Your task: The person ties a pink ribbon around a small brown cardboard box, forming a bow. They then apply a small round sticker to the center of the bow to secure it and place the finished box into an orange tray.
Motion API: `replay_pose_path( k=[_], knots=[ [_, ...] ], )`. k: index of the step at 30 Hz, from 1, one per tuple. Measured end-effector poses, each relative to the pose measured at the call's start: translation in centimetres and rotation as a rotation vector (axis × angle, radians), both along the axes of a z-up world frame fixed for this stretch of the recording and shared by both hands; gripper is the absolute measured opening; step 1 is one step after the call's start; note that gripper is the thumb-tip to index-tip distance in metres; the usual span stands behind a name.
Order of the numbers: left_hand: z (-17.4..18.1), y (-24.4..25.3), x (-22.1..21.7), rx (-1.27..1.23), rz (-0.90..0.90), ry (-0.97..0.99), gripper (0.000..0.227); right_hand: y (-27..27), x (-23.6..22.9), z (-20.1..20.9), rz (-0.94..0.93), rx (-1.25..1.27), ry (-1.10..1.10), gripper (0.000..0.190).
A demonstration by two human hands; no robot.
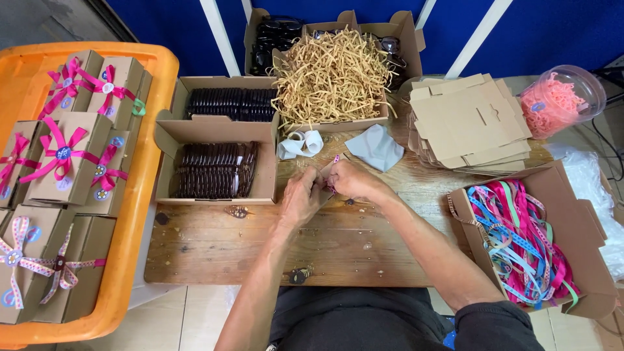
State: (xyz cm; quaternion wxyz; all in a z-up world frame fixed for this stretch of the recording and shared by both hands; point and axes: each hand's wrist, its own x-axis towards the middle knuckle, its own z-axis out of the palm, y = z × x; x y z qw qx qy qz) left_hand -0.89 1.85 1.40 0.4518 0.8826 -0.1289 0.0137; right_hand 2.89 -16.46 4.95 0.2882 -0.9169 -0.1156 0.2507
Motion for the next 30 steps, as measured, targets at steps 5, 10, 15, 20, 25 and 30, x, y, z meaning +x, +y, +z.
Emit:
replay_pose_path(
  k=[5,10,15,20,25,30],
  knots=[
    [-1.9,-0.2,0.4,-0.043,-0.018,0.006,0.014,1.4,-0.2,4.6,0.038,-0.073,0.055,0.027],
    [-2.5,-0.1,0.3,-0.047,0.008,0.074,0.015,1.5,-0.4,6.3,-0.028,-0.067,0.083,0.025],
    [0.0,-0.4,0.0,-0.084,0.005,0.033,0.02,0.4,0.7,1.4,-0.074,-0.007,0.099,0.025],
    [-1.2,-0.2,0.3,-0.144,-0.014,-0.017,0.013,-0.2,1.9,-1.8,-0.126,0.017,0.115,0.023],
    [-2.4,0.0,0.4,-0.098,-0.023,-0.071,0.012,0.2,1.6,-0.7,-0.142,0.027,0.112,0.023],
    [-5.5,0.8,1.4,-0.025,-0.071,-0.019,0.01,-0.1,2.2,-1.9,-0.114,0.061,0.086,0.018]
  ],
)
